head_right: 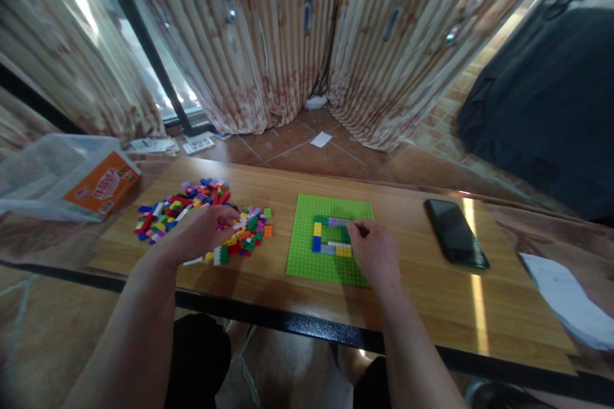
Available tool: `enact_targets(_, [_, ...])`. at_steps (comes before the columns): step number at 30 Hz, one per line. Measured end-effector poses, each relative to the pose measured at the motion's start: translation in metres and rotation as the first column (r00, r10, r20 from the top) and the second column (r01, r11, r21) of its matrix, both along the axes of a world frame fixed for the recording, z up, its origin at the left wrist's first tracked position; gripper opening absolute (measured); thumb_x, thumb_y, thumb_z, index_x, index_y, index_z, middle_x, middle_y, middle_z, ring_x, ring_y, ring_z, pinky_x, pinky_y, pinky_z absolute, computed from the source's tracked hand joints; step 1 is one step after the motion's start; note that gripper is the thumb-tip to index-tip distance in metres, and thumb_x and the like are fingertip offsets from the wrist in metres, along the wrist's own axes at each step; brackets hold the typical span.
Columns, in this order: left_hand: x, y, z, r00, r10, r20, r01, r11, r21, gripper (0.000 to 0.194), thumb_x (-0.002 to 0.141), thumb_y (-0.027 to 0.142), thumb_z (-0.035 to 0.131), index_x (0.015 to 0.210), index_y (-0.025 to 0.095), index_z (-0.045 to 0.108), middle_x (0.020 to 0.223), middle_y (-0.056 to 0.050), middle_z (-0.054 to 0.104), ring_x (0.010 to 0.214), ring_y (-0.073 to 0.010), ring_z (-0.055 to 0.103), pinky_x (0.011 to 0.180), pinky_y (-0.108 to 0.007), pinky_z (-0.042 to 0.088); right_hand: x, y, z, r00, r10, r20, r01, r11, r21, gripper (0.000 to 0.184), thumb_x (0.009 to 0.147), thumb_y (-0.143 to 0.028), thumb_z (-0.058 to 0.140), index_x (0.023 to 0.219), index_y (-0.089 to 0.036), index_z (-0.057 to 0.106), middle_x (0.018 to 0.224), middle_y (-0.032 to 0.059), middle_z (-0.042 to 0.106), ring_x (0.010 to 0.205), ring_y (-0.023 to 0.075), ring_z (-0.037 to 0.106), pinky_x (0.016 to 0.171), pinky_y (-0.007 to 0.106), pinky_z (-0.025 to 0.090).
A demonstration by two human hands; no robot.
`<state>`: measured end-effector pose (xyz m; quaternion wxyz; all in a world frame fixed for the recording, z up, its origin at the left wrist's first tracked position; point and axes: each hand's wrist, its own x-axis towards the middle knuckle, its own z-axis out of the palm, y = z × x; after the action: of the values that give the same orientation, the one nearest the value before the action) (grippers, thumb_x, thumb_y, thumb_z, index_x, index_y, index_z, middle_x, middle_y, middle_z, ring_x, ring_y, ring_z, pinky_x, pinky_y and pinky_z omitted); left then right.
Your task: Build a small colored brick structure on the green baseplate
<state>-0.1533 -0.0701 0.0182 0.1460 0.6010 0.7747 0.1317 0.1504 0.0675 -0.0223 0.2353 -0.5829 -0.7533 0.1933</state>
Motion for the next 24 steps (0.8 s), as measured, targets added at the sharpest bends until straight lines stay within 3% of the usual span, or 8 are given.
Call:
enact_targets(3, [0.002, 0.003, 0.004, 0.987, -0.029, 0.161, 0.012, 0.994, 0.108, 0.02, 0.079, 0.027, 0.059, 0.092, 0.019, 0.071, 0.082, -0.003, 0.074, 0.076, -0.0191, 0.068, 0.071, -0.028, 0.05, 0.003, 0.001, 0.002, 0.996, -0.024, -0.08, 0.026, 0.999, 0.02, 0.034, 0.082, -0.042, 0.054, 0.077, -0.015, 0.074, 0.07, 0.0078, 0.073, 0.064, 0.0214, 0.064, 0.06, 0.031, 0.041])
enact_targets(6, [0.015, 0.011, 0.004, 0.924, -0.137, 0.356, 0.07, 0.978, 0.196, 0.022, 0.081, 0.029, 0.059, 0.095, 0.018, 0.071, 0.088, -0.003, 0.074, 0.078, -0.0171, 0.067, 0.074, -0.028, 0.052, 0.003, 0.001, 0.005, 0.981, -0.023, -0.193, 0.029, 0.999, 0.026, 0.032, 0.081, -0.041, 0.056, 0.075, -0.015, 0.073, 0.069, 0.0069, 0.072, 0.064, 0.0203, 0.064, 0.06, 0.03, 0.043])
enact_targets(10, [0.045, 0.029, -0.008, 0.824, -0.261, 0.503, 0.176, 0.962, 0.211, 0.018, 0.084, 0.026, 0.058, 0.093, 0.017, 0.071, 0.086, -0.003, 0.073, 0.078, -0.0155, 0.066, 0.071, -0.026, 0.051, -0.002, -0.003, 0.005, 0.914, 0.101, -0.392, -0.103, 0.995, 0.018, 0.028, 0.082, -0.041, 0.059, 0.078, -0.016, 0.073, 0.074, 0.0056, 0.073, 0.068, 0.0187, 0.065, 0.065, 0.03, 0.047])
enact_targets(12, [0.061, 0.04, -0.016, 0.79, -0.305, 0.532, 0.217, 0.95, 0.223, 0.019, 0.087, 0.025, 0.055, 0.093, 0.017, 0.071, 0.087, -0.003, 0.072, 0.079, -0.0152, 0.065, 0.072, -0.027, 0.051, -0.004, -0.006, 0.004, 0.865, 0.196, -0.463, -0.214, 0.977, 0.014, 0.026, 0.083, -0.04, 0.061, 0.085, -0.017, 0.073, 0.082, 0.0057, 0.074, 0.075, 0.0182, 0.066, 0.07, 0.03, 0.05])
enact_targets(15, [0.084, 0.056, -0.026, 0.796, -0.34, 0.501, 0.233, 0.936, 0.265, 0.018, 0.086, 0.019, 0.054, 0.093, 0.017, 0.071, 0.086, -0.003, 0.072, 0.077, -0.0144, 0.064, 0.073, -0.027, 0.05, -0.004, -0.01, 0.002, 0.826, 0.288, -0.485, -0.337, 0.941, -0.017, 0.024, 0.084, -0.036, 0.063, 0.095, -0.019, 0.074, 0.091, 0.0058, 0.074, 0.081, 0.0174, 0.067, 0.075, 0.031, 0.051])
enact_targets(18, [0.104, 0.068, -0.029, 0.804, -0.361, 0.473, 0.224, 0.92, 0.322, 0.02, 0.085, 0.012, 0.053, 0.09, 0.016, 0.071, 0.086, -0.003, 0.071, 0.078, -0.0144, 0.063, 0.073, -0.027, 0.049, -0.001, -0.01, 0.001, 0.826, 0.307, -0.472, -0.367, 0.93, -0.037, 0.024, 0.084, -0.033, 0.063, 0.102, -0.02, 0.074, 0.096, 0.0058, 0.075, 0.085, 0.0175, 0.067, 0.078, 0.032, 0.052])
enact_targets(24, [0.132, 0.079, -0.031, 0.781, -0.434, 0.449, 0.252, 0.877, 0.41, 0.022, 0.086, 0.008, 0.051, 0.092, 0.015, 0.071, 0.087, -0.004, 0.07, 0.084, -0.0152, 0.063, 0.08, -0.03, 0.05, 0.009, -0.004, 0.002, 0.847, 0.337, -0.411, -0.384, 0.923, -0.035, 0.019, 0.085, -0.029, 0.062, 0.096, -0.022, 0.075, 0.097, 0.0047, 0.076, 0.09, 0.0187, 0.069, 0.083, 0.033, 0.051])
